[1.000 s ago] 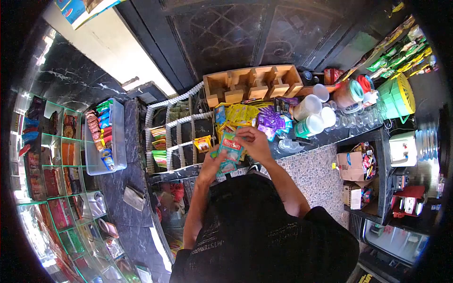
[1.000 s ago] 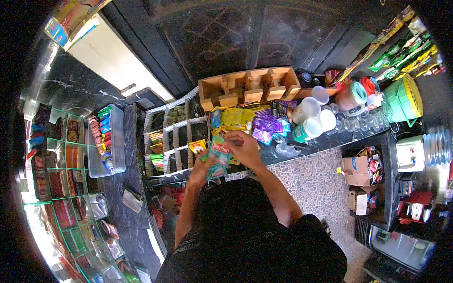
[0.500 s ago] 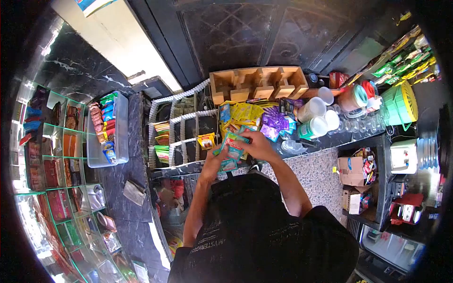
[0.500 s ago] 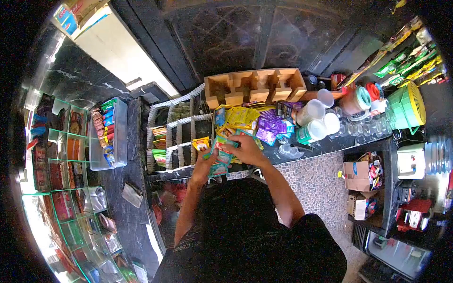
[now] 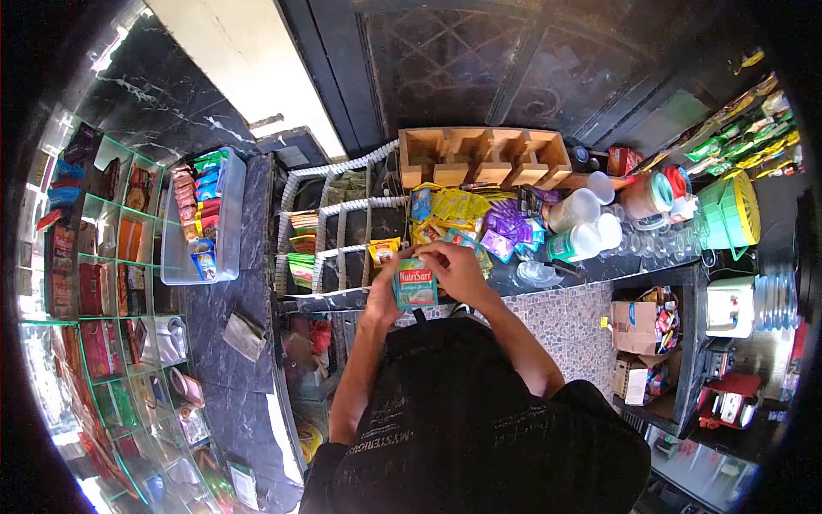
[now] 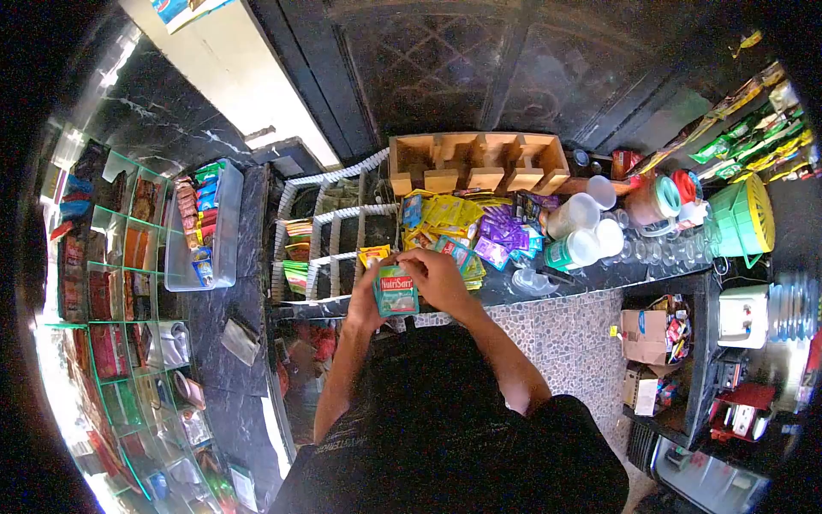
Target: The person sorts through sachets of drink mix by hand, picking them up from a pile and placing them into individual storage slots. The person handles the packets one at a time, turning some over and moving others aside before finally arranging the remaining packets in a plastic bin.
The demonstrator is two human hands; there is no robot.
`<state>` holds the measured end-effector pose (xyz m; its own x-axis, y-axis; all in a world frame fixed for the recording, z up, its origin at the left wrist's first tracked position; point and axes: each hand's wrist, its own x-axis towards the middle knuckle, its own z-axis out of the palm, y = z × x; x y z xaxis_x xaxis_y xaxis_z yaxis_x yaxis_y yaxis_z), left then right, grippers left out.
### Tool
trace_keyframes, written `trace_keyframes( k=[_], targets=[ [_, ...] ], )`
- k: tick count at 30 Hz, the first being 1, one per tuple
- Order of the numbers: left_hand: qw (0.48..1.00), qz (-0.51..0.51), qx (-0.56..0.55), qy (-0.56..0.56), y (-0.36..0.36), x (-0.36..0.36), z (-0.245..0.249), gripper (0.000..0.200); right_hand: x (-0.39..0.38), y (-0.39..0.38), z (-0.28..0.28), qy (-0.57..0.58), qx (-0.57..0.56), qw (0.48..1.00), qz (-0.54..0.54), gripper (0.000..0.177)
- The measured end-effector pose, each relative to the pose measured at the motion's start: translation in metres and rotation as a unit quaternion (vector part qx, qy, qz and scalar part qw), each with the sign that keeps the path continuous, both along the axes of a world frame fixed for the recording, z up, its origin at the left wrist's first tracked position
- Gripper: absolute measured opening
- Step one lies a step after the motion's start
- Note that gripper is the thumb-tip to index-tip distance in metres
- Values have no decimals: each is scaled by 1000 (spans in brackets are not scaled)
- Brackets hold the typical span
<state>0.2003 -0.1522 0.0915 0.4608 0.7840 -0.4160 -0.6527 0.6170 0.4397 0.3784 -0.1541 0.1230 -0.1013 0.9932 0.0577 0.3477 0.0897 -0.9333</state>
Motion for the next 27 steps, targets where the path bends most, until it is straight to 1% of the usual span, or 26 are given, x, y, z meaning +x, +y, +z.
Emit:
trace_keyframes(
  k=[1, 2, 3, 5, 6, 8, 9, 11, 12, 14, 15, 17, 21, 22, 23, 24, 25, 26, 27],
  targets=[
    [999, -5, 37, 15, -1, -1, 0, 48, -4, 1, 1, -31, 38, 999, 2, 17],
    [998, -8, 46, 34, -1, -3, -2, 46, -4, 0, 5, -33, -17, 999, 9, 18],
    [998, -5, 46, 34, -1, -5, -6, 46, -3, 1, 7, -33, -17, 999, 12, 18],
    [997, -20, 63, 29, 1, -9, -8, 43, -1, 4, 10, -167, 130, 976, 49, 41],
    [997, -16, 63, 29, 1, -11, -8, 43, -2, 4, 12, -167, 131, 976, 53, 41],
    [997, -32, 56, 36, 0, -12, -1, 41, -3, 2, 14, -161, 162, 962, 151, 75],
    [997, -29, 56, 35, -1, -13, -7, 41, -3, 1, 14, -161, 162, 961, 154, 75],
    [998, -17, 15, 54, -3, -15, -18, 39, -4, 1, 13, -202, 79, 948, 234, 98],
    [998, -15, 16, 53, -5, -15, -23, 39, -5, 1, 11, -203, 80, 947, 236, 98],
    [994, -38, 21, 99, -8, -15, -24, 39, -10, 3, 10, -199, 84, 943, 253, 101],
    [994, -35, 21, 99, -9, -17, -24, 39, -12, 3, 10, -199, 85, 942, 255, 101],
    [990, -82, 61, 99, -13, -21, -25, 37, -19, 0, 14, -235, 99, 929, 268, 100],
    [993, -51, 73, 82, -15, -28, -27, 37, -28, 1, 12, -230, 120, 930, 260, 97],
    [993, -47, 73, 82, -15, -31, -25, 37, -28, 4, 13, -213, 113, 933, 267, 89],
    [987, -66, 79, 120, -16, -36, -23, 39, -28, 6, 13, -195, 107, 936, 274, 82],
    [980, -85, 85, 158, -16, -40, -21, 41, -26, 8, 11, -195, 108, 934, 278, 82],
    [980, -81, 84, 158, -18, -43, -22, 41, -25, 10, 10, -155, 69, 940, 296, 70],
    [971, -93, 138, 170, -20, -44, -24, 46, -24, 12, 8, -116, 29, 942, 312, 59],
    [959, -106, 192, 181, -22, -46, -26, 51, -23, 14, 7, -116, 29, 941, 316, 59]
  ],
)
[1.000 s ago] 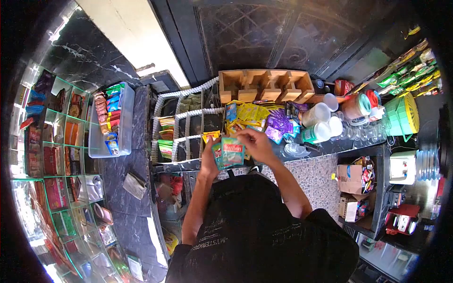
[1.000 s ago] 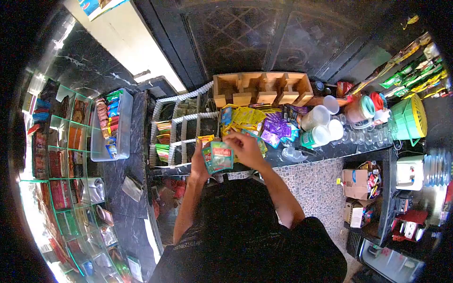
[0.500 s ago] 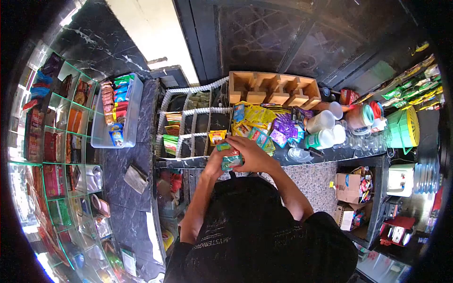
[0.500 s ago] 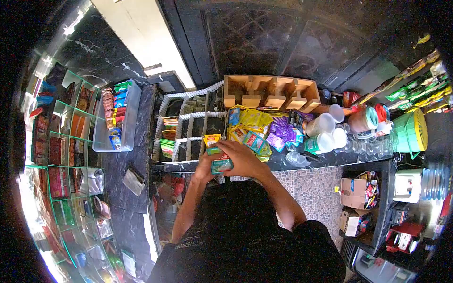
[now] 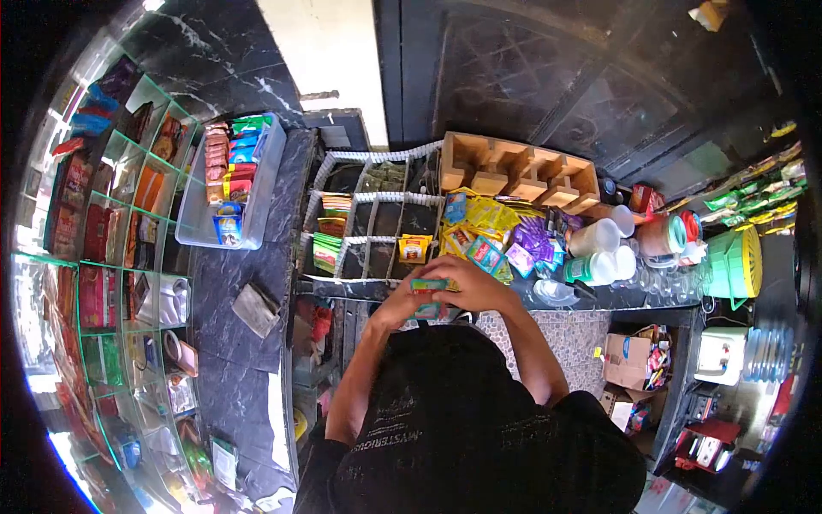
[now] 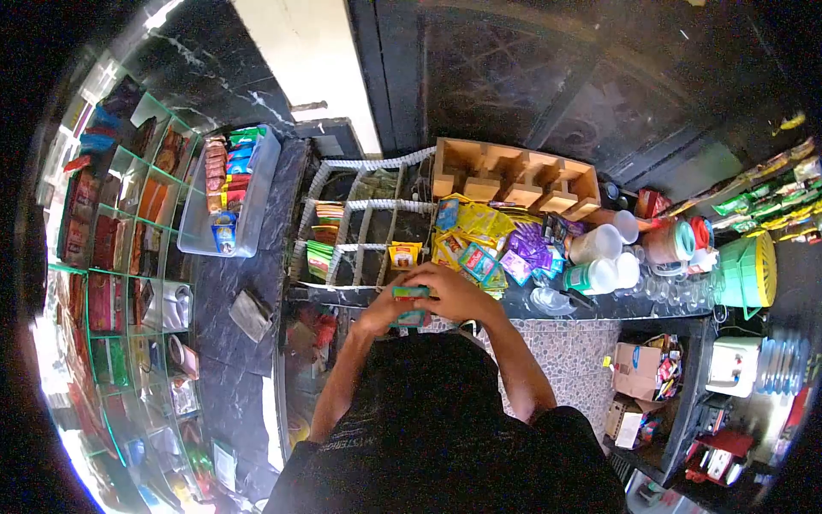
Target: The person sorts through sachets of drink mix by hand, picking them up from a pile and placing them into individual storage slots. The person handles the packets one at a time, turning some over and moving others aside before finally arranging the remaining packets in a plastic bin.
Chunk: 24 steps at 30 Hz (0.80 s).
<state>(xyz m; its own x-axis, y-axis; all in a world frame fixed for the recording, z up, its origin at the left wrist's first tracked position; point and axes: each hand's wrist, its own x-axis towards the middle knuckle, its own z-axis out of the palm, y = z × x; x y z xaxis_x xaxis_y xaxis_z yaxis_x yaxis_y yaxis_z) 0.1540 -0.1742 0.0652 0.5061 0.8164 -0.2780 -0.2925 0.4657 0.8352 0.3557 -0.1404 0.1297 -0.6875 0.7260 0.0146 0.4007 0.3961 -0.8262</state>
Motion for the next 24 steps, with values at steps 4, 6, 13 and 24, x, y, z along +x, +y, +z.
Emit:
trace_keyframes(
  k=[4, 6, 13, 24],
  targets=[
    [996, -91, -10, 4, -5, -18, 17, 67, -6, 6, 3, -9, -69, 997, 16, 25],
    [995, -94, -36, -15, -5, -27, 6, 62, -15, 11, 9, -104, -35, 993, 41, 23],
    [992, 7, 38, 117, 0, -73, -15, 44, -54, 29, -13, -44, -75, 996, -24, 21],
    [989, 122, 1, 79, -1, -137, -49, 30, -131, 52, -55, -8, 57, 998, -8, 32]
  ],
)
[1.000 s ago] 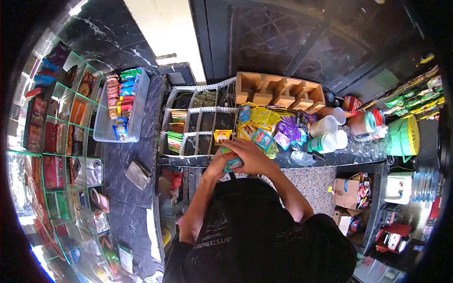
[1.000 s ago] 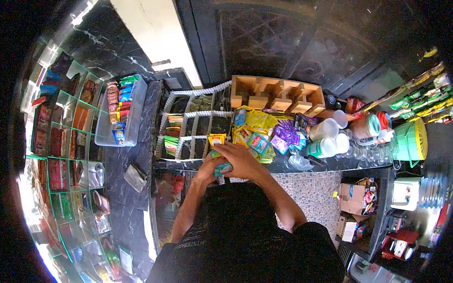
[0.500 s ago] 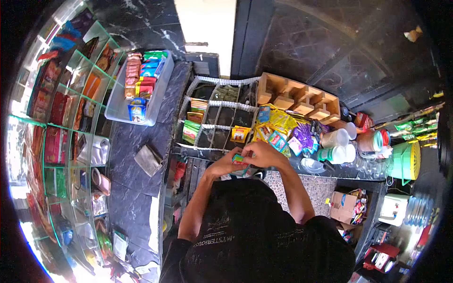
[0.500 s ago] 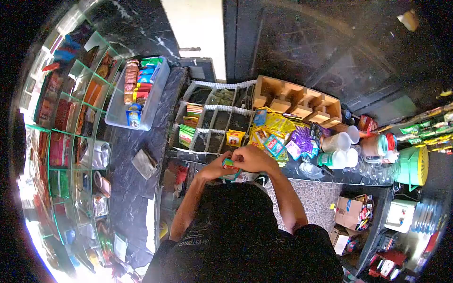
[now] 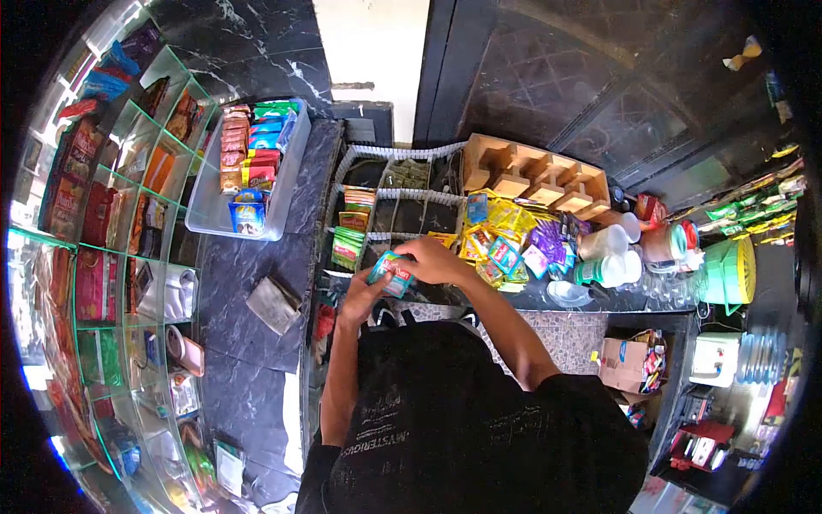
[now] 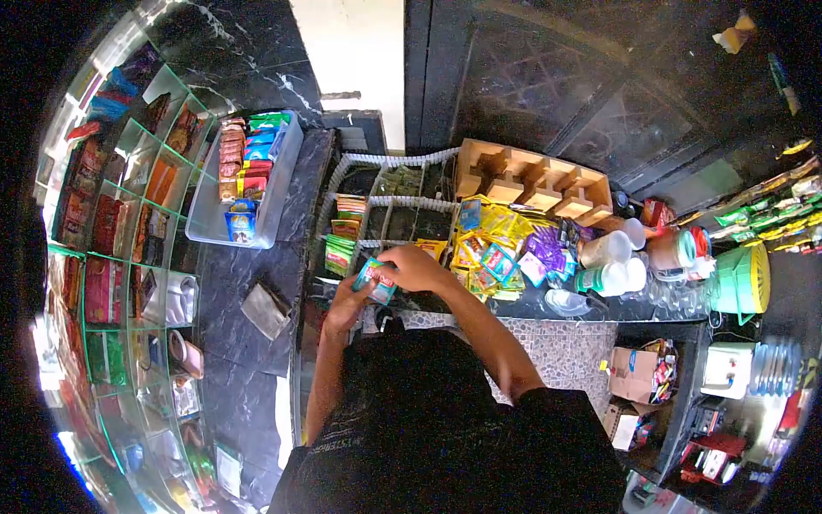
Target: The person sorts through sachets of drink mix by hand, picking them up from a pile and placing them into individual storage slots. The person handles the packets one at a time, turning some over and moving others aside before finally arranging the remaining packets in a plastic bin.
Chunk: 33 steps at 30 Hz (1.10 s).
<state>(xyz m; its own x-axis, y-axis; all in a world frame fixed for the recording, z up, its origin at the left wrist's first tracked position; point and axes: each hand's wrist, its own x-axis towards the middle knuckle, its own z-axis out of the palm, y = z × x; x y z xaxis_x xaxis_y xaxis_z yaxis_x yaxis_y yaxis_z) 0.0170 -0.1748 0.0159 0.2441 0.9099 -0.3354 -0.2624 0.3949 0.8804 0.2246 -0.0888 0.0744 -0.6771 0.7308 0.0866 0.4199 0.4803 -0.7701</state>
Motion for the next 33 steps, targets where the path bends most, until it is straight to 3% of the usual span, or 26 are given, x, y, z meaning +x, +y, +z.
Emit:
trace_keyframes(
  k=[2, 6, 12, 15, 17, 20, 22, 23, 25, 26, 28, 33],
  targets=[
    [992, 62, -50, -98, 3, -7, -5, 30, -4, 5, 3, -3, -4, 1000, -18, 29],
    [993, 79, -41, -83, 11, -18, -1, 33, -11, 13, 7, 7, -44, 997, -61, 22],
    [993, 96, -74, 4, -2, -40, -45, 30, -42, 16, -6, 58, -7, 983, -172, 29],
    [985, 116, -16, 128, -12, -45, -57, 9, -65, 23, -14, 71, -19, 974, -213, 30],
    [980, 131, -11, 147, -12, -45, -63, 8, -82, 28, -29, 104, -40, 967, -230, 31],
    [971, 142, 8, 194, -9, -49, -64, 17, -109, 26, -36, 48, -23, 973, -223, 30],
    [905, 160, 165, 359, -7, -47, -58, 27, -125, 26, -67, 56, -41, 974, -216, 29],
    [905, 158, 167, 357, -6, -44, -42, 27, -132, 24, -67, 28, -50, 975, -215, 27],
    [898, 128, 57, 417, -5, -40, -1, 41, -144, 22, -83, 7, -40, 977, -208, 22],
    [898, 128, 58, 416, -5, -40, -6, 41, -146, 23, -91, 6, -40, 977, -209, 22],
    [825, 146, 193, 511, -2, -43, -15, 59, -151, 25, -95, -110, 24, 985, -130, 21],
    [835, 110, 158, 515, 7, -43, -31, 84, -161, 28, -77, -249, 7, 967, -52, 21]
  ],
)
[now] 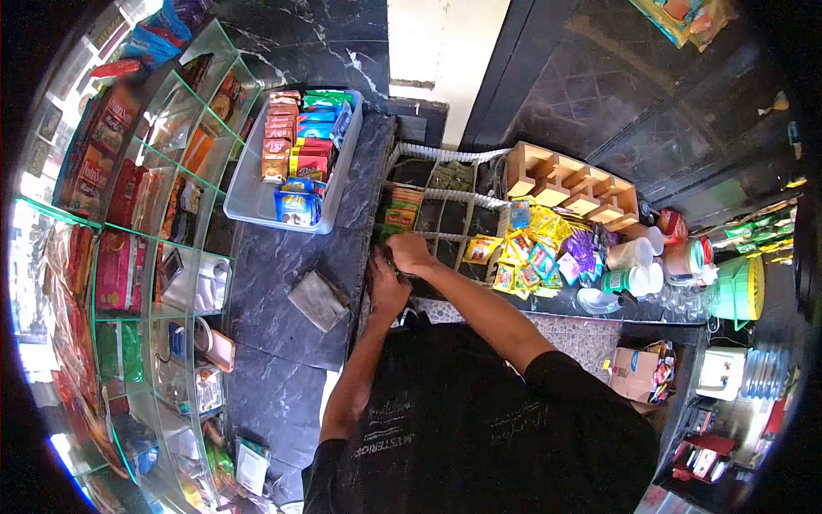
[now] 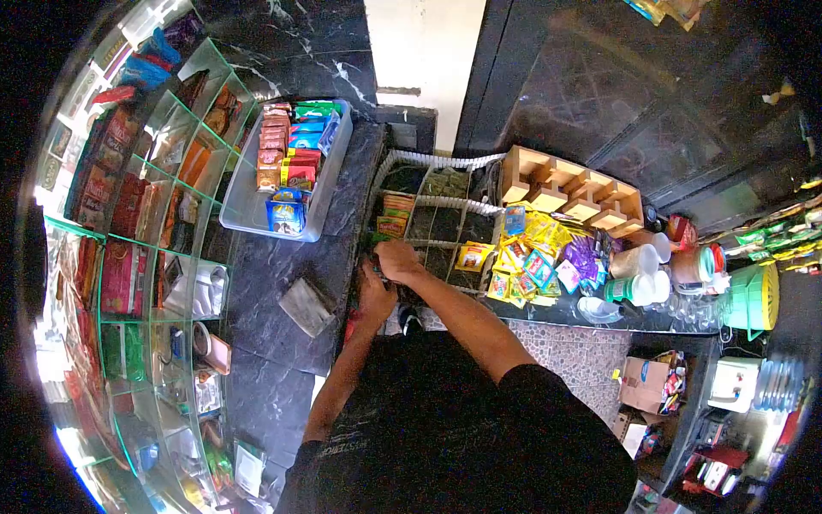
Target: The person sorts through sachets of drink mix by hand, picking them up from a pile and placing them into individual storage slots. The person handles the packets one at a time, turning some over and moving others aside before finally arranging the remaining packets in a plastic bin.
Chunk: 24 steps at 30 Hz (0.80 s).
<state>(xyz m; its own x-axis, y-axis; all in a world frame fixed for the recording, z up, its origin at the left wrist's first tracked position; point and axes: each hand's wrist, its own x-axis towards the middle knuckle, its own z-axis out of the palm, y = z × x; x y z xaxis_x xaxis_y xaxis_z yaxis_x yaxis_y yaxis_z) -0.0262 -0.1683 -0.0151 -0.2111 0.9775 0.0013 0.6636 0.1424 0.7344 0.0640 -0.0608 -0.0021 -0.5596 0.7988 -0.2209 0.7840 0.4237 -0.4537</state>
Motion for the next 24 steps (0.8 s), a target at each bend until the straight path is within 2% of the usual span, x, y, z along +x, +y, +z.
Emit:
trace_keyframes(
  k=[2, 4, 7, 8, 10, 15, 19, 22, 24],
  targets=[
    [1000, 0, -28, 2, 7, 1, -9, 92, -2, -1, 2, -8, 26, 999, 25, 20],
    [996, 12, 45, 73, 11, 7, -23, 102, -7, 0, -1, -29, 22, 999, 12, 19],
    [998, 48, 25, 38, 21, 10, -49, 110, -4, 1, -2, -44, 11, 999, 6, 19],
    [998, 46, 25, 37, 25, 9, -49, 110, -1, 2, -1, -38, 4, 999, 13, 19],
    [998, 10, -35, -41, 35, 4, -47, 108, 3, 6, 0, -23, -9, 1000, -3, 22],
    [992, 16, -122, 7, 64, -11, -99, 89, 17, 2, 17, 51, -31, 997, -41, 36],
    [987, 54, -151, 16, 66, -5, -67, 78, 30, -6, 14, 140, -9, 989, -55, 38],
    [992, 2, -121, -45, 62, -7, -37, 82, 48, -13, 13, 204, -22, 977, -59, 36],
    [989, 25, -135, -52, 56, -4, -27, 87, 59, -24, 14, 227, -44, 971, -66, 35]
  ],
)
